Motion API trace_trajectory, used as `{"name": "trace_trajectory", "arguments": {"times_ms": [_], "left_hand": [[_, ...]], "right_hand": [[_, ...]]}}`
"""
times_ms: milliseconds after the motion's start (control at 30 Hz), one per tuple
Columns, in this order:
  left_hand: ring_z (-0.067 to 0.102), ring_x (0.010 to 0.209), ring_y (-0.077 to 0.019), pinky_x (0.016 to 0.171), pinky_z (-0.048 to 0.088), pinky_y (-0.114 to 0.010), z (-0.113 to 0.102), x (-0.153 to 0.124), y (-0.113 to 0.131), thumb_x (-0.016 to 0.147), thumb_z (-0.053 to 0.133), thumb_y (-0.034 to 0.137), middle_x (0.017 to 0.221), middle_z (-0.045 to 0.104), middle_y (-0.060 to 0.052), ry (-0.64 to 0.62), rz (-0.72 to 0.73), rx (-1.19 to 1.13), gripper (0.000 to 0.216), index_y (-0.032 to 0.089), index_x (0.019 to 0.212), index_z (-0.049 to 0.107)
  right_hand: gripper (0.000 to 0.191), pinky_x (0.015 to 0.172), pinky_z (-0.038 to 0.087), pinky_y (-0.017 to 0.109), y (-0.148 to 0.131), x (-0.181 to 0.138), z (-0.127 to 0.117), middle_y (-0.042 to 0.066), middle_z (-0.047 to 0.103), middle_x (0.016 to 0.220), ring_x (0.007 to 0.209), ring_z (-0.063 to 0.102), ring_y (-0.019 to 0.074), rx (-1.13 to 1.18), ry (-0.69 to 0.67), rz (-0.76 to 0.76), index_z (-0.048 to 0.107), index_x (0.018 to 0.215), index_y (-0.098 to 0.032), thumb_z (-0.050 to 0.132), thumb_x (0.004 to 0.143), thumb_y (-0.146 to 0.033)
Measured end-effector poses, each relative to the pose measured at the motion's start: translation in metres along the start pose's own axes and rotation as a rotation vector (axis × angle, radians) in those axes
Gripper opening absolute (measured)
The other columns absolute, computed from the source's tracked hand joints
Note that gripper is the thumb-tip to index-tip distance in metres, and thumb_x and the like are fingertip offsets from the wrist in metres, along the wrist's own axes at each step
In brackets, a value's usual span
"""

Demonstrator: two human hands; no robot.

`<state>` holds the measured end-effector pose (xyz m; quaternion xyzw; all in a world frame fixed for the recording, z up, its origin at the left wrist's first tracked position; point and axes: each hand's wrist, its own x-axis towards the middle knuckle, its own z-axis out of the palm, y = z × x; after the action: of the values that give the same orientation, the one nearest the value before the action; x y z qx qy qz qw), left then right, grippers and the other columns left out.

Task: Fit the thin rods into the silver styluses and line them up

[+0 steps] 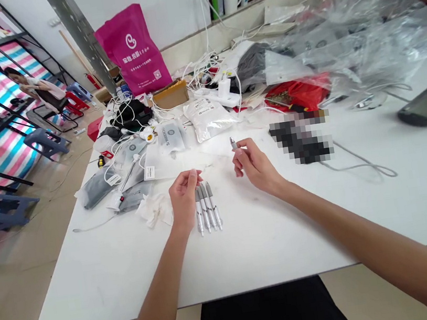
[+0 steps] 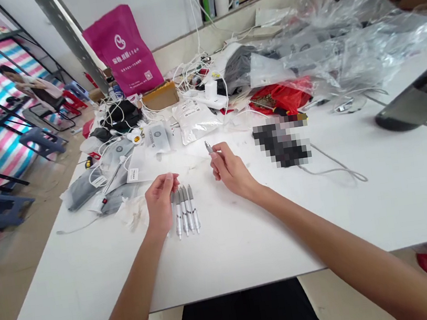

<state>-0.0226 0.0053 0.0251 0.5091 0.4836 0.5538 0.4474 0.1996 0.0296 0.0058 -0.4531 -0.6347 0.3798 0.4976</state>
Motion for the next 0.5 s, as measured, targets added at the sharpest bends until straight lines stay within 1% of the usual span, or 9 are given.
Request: {"name": "trace_trajectory", "arguments": {"times_ms": [100,233,300,367,433,500], "left_hand": [[0.058,0.079,-0.0132,0.081,0.05,-0.027,0.0005,0.0,-0.0024,0.094,0.073,0.052,0.083,0.066,-0.003,-0.004,-0.023,-0.046,0.031,0.021,0.094,0.078],[0.057,0.079,-0.0126,0.079,0.049,-0.026,0.0006,0.0005,-0.0047,0.093,0.075,0.05,0.082,0.065,-0.002,-0.009,-0.031,-0.071,0.03,0.02,0.093,0.078],[0.057,0.078,-0.0129,0.079,0.049,-0.027,0.0008,0.0005,-0.0051,0.093,0.076,0.05,0.081,0.065,-0.002,-0.006,-0.033,-0.064,0.03,0.02,0.093,0.078],[0.058,0.079,-0.0132,0.079,0.049,-0.027,0.0013,0.0002,-0.0051,0.093,0.075,0.05,0.081,0.065,-0.002,-0.011,-0.035,-0.046,0.03,0.02,0.092,0.079],[0.059,0.08,-0.0136,0.08,0.049,-0.027,0.002,-0.0006,-0.0048,0.094,0.075,0.051,0.081,0.066,-0.002,-0.023,-0.027,-0.031,0.03,0.021,0.092,0.079],[0.061,0.083,-0.0144,0.082,0.05,-0.028,0.0031,-0.0021,-0.0035,0.094,0.074,0.05,0.085,0.068,-0.003,-0.046,-0.007,-0.019,0.029,0.021,0.097,0.08]], "right_hand": [[0.034,0.057,0.039,0.028,0.0031,0.0005,-0.0003,-0.004,0.051,0.078,0.06,0.047,0.0135,0.016,0.096,0.009,0.044,0.114,-0.028,0.041,0.108,-0.062],[0.038,0.052,0.032,0.028,0.0041,0.0004,-0.0012,-0.008,0.044,0.069,0.056,0.039,0.0136,0.001,0.178,0.001,0.04,0.109,-0.029,0.055,0.103,-0.063],[0.038,0.052,0.032,0.028,0.0032,-0.0003,-0.001,-0.007,0.045,0.069,0.055,0.039,0.0137,0.013,0.195,0.002,0.041,0.107,-0.029,0.056,0.102,-0.064],[0.039,0.054,0.034,0.029,0.0019,-0.0014,-0.0009,-0.004,0.05,0.073,0.058,0.042,0.0139,0.024,0.173,-0.001,0.047,0.104,-0.027,0.05,0.104,-0.066],[0.046,0.055,0.035,0.029,0.0004,-0.0028,-0.0007,-0.001,0.051,0.075,0.06,0.043,0.0136,0.027,0.121,-0.001,0.054,0.099,-0.024,0.041,0.107,-0.067],[0.053,0.056,0.035,0.029,-0.0014,-0.0048,0.0001,-0.001,0.05,0.073,0.06,0.041,0.0133,0.009,0.048,-0.004,0.06,0.098,-0.022,0.035,0.108,-0.068]]}}
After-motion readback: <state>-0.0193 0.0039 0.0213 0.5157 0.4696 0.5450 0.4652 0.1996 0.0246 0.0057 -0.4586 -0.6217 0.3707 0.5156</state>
